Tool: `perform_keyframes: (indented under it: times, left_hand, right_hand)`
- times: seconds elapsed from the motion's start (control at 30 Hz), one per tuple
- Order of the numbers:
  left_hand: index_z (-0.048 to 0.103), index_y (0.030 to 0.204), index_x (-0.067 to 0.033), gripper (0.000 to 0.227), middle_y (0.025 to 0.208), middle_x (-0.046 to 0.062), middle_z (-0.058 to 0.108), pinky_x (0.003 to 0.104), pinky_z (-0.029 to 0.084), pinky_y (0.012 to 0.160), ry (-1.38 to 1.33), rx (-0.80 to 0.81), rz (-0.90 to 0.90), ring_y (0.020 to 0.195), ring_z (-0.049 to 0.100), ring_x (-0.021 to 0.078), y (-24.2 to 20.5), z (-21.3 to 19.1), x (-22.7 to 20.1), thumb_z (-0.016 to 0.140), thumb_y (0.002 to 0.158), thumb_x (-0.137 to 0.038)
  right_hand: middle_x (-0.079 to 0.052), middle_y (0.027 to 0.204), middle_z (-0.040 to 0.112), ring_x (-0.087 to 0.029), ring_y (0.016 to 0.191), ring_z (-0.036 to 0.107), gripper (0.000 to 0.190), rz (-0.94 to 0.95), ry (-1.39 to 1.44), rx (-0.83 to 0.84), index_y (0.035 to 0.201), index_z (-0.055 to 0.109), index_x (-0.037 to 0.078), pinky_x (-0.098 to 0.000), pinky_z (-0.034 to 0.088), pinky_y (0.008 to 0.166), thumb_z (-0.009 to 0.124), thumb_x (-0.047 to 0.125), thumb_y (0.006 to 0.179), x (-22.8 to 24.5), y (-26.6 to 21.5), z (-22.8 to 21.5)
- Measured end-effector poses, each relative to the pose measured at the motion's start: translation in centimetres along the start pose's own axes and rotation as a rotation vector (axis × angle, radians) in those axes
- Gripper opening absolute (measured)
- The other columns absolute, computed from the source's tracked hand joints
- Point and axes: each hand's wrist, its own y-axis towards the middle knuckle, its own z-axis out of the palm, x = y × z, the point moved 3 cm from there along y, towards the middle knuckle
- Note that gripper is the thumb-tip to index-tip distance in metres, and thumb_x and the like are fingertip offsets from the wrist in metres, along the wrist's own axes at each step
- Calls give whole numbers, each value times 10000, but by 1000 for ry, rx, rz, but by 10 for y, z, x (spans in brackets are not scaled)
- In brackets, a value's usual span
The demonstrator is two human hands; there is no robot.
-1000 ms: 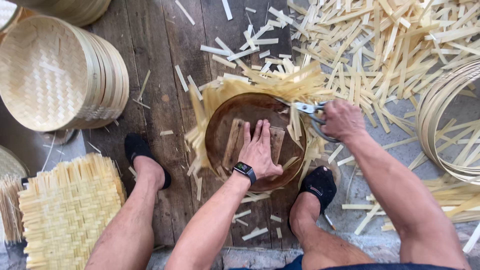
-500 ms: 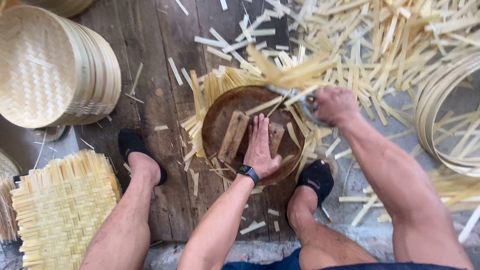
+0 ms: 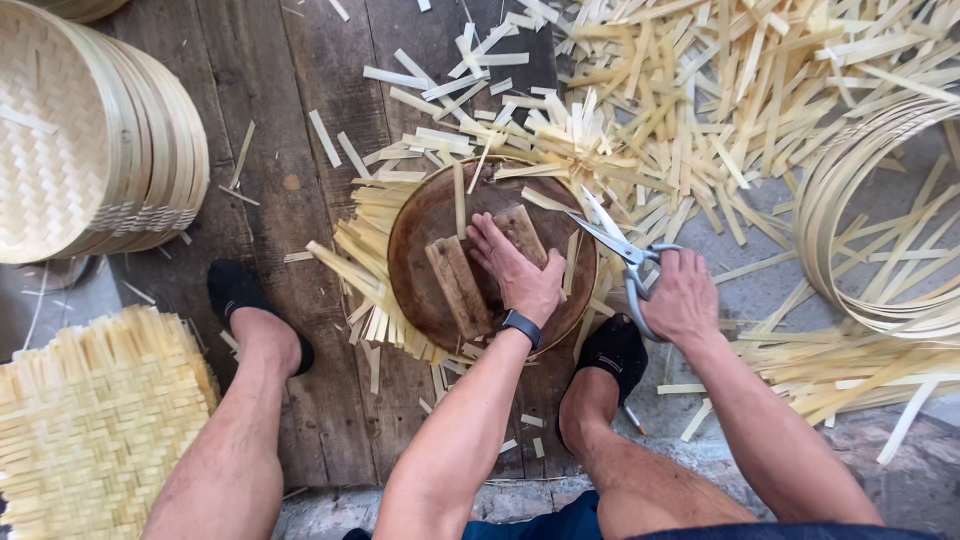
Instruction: The person weaves thin bamboo strips into a flat square base, attaches a circular bamboo rim, and then uses a wooden form and scissors to trim the excess strips around the edge to create a round basket.
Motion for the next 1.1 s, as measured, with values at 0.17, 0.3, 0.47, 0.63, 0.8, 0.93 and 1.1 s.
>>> perform_keyframes:
  times: [0.17, 0.3, 0.47, 0.63, 0.8, 0.93, 1.1]
  left_hand:
    - [-30, 1605, 41, 1235, 1691, 318, 48, 573, -35, 1267, 11, 54, -41, 1588, -41, 459, -1, -8, -7, 801, 744, -265]
    - [-48, 1587, 35, 1253, 1676, 328, 39, 557, -40, 1259, 48, 94, -64, 1573, -45, 463, 1, -9, -7, 814, 731, -270]
    - [-69, 1587, 45, 1267, 1664, 334, 79, 552, -19, 1275, 65, 91, -25, 1573, -15, 469, 3, -14, -11, 802, 710, -236]
    - [-46, 1574, 41, 1258, 1645, 290, 156, 551, 27, 1269, 169, 342, 123, 1558, 60, 447, -2, -49, -4, 765, 633, -154]
    - [244, 1558, -99, 1033, 1681, 132, 258, 530, 145, 1277, 447, 712, 449, 1572, 196, 345, -16, -81, 3, 651, 616, 25]
    - [266, 1555, -106, 1019, 1672, 140, 243, 544, 144, 1264, 462, 695, 473, 1556, 183, 364, -15, -87, -4, 636, 621, 64]
    - [327, 1512, -125, 976, 1675, 104, 248, 529, 159, 1257, 567, 834, 531, 1554, 194, 334, -11, -93, -1, 698, 623, 35]
  right_hand:
    - [-208, 1000, 677, -399, 945, 671, 440, 63, 38, -2, 980, 647, 6, -520, 526, 814, 683, 426, 857, 19, 7, 16]
    - [-196, 890, 701, -389, 793, 701, 329, 73, 107, 57, 863, 670, 44, -511, 543, 760, 688, 373, 869, 0, 14, 28]
    - [-182, 946, 687, -370, 852, 690, 380, 93, 83, 37, 934, 662, 46, -493, 540, 795, 675, 426, 915, -17, 19, 9]
    - [-217, 1074, 627, -368, 1034, 613, 588, -192, -12, -189, 1138, 642, -24, -443, 499, 909, 714, 465, 820, 9, 42, -41]
    - [-224, 1023, 637, -348, 987, 622, 688, -316, -195, -22, 1077, 649, -48, -445, 509, 843, 741, 554, 757, 49, 82, -39]
    - [-191, 1043, 658, -301, 891, 674, 477, -173, -118, 148, 1096, 665, -8, -430, 561, 788, 656, 430, 909, 31, 90, -5]
    - [-144, 1051, 688, -258, 931, 695, 347, -151, -163, 118, 1071, 685, 45, -419, 570, 814, 590, 363, 971, -3, 73, 6]
